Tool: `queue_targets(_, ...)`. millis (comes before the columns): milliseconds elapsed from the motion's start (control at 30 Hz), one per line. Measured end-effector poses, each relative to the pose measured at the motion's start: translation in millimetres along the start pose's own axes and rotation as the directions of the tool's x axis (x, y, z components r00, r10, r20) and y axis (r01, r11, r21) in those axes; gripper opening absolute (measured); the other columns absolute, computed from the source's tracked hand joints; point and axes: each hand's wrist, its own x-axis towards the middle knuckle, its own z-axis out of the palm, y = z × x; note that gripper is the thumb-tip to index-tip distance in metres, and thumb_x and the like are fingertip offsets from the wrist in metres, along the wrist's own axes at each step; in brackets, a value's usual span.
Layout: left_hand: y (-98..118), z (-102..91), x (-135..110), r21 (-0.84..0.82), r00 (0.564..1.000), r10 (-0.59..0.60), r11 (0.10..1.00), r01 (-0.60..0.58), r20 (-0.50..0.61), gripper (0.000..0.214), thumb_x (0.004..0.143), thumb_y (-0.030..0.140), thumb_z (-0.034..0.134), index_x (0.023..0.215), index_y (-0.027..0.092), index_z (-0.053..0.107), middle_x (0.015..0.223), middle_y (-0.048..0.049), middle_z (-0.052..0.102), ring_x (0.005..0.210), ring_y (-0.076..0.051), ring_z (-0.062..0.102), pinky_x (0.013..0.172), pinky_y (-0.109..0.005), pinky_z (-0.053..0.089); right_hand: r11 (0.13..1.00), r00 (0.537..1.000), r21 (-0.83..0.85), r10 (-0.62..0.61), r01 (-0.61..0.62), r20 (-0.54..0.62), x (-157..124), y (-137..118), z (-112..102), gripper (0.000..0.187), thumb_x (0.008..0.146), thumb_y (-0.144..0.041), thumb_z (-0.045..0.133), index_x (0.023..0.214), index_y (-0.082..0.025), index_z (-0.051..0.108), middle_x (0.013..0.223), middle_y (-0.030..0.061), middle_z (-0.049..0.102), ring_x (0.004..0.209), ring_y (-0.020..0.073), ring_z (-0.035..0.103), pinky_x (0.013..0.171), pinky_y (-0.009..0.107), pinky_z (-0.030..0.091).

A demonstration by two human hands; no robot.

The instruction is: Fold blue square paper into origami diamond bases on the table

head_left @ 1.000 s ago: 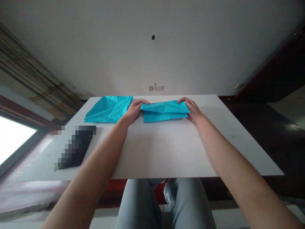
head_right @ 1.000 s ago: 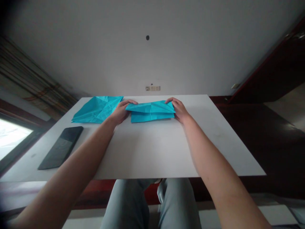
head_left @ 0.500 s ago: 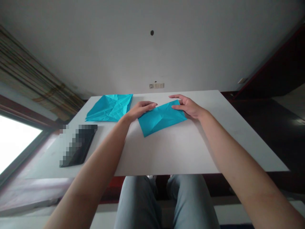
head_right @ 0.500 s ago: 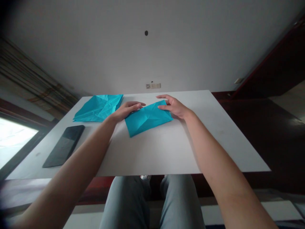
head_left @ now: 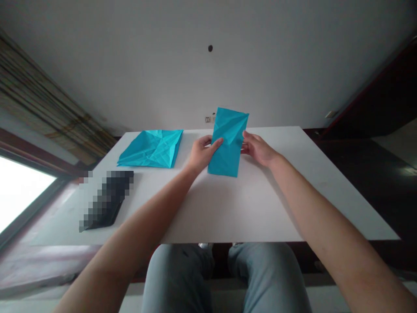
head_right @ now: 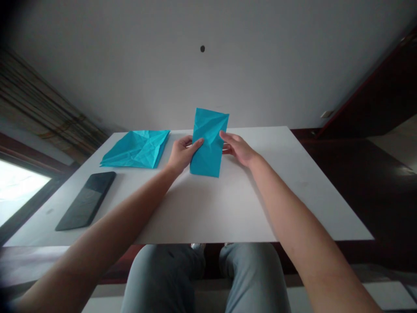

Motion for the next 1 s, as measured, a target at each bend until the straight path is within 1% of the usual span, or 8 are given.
queue_targets(67,-1,6.0,-3,0.03,0.998,0.054,0.998,-0.053,-0.026,0.065,0.085,0.084,0.096,0.093,0.022,0.079,0.101,-0.0069,0.085,0.089,-0.022,0.076,0.077,-0.032,0.062,0.999,0.995,0.013,0.029,-0.031,0.092,-4,5,14,0.072,0.072,-0.079,0.11,0.12,-0.029,0.09,0.126,0.0092,0.094,0.119,0.0351,0.088,0.11,0.053,0.073)
queue_targets(167,0,5.9,-4,0.108,0.991,0.12,0.988,-0.114,-0.057,0.064,0.09,0.084,0.092,0.088,0.022,0.075,0.094,-0.0049,0.08,0.086,-0.02,0.072,0.074,-0.032,0.057,0.999,0.998,0.047,0.011,-0.014,0.059,-4,14,24,0.068,0.068,-0.07,0.115,0.118,-0.029,0.092,0.127,0.0088,0.095,0.124,0.0383,0.088,0.122,0.062,0.069)
queue_targets(367,-3,-5.4,8,0.093,0.992,0.12,0.989,-0.117,-0.029,0.073,0.086,0.094,0.09,0.082,0.023,0.073,0.076,-0.0032,0.072,0.073,-0.019,0.07,0.069,-0.034,0.058,1.0,0.998,0.02,-0.018,0.019,-0.055,4,22,7,0.063,0.073,-0.076,0.111,0.112,-0.03,0.093,0.12,0.0088,0.096,0.122,0.0392,0.09,0.12,0.062,0.071)
queue_targets(467,-10,-8.6,11,0.009,0.998,0.059,0.998,-0.059,0.006,0.071,0.082,0.089,0.096,0.09,0.021,0.077,0.082,-0.0042,0.078,0.073,-0.019,0.073,0.071,-0.033,0.062,1.0,0.999,0.025,0.001,0.0,-0.036,4,23,2,0.064,0.073,-0.075,0.111,0.114,-0.029,0.093,0.123,0.0093,0.096,0.121,0.0385,0.09,0.121,0.062,0.07)
queue_targets(633,-19,-10.7,10,-0.132,0.988,-0.036,0.99,0.056,0.153,0.065,0.078,0.068,0.107,0.115,0.021,0.081,0.099,-0.0043,0.085,0.084,-0.019,0.079,0.078,-0.033,0.065,0.999,0.999,0.035,0.015,-0.014,-0.047,4,24,1,0.06,0.075,-0.071,0.109,0.115,-0.031,0.089,0.123,0.0072,0.096,0.12,0.0361,0.09,0.121,0.061,0.07)
queue_targets(767,-21,-12.6,13,-0.123,0.992,-0.039,0.991,0.053,0.12,0.062,0.078,0.064,0.106,0.112,0.021,0.077,0.105,-0.0042,0.084,0.089,-0.018,0.079,0.085,-0.033,0.065,0.995,1.0,0.097,0.014,-0.012,-0.023,6,24,-1,0.058,0.078,-0.064,0.108,0.121,-0.032,0.085,0.123,0.0053,0.095,0.12,0.0332,0.089,0.118,0.056,0.071)
queue_targets(867,-23,-13.8,16,-0.115,0.997,-0.041,0.992,0.047,0.059,0.064,0.077,0.06,0.107,0.115,0.022,0.072,0.102,-0.0022,0.083,0.088,-0.017,0.078,0.085,-0.032,0.063,0.993,0.997,0.11,-0.029,0.036,-0.069,7,27,-3,0.072,0.075,-0.055,0.11,0.137,-0.037,0.077,0.12,0.0003,0.094,0.116,0.0308,0.088,0.11,0.053,0.072)
queue_targets(1000,-24,-14.1,15,-0.12,1.0,0.011,0.993,-0.01,0.001,0.069,0.083,0.046,0.105,0.138,0.028,0.068,0.097,0.0024,0.08,0.081,-0.015,0.075,0.08,-0.028,0.059,0.994,0.979,-0.01,-0.111,0.111,-0.173,7,29,-5,0.1,0.082,-0.053,0.103,0.17,-0.049,0.057,0.113,-0.0037,0.09,0.099,0.0266,0.083,0.094,0.046,0.071)
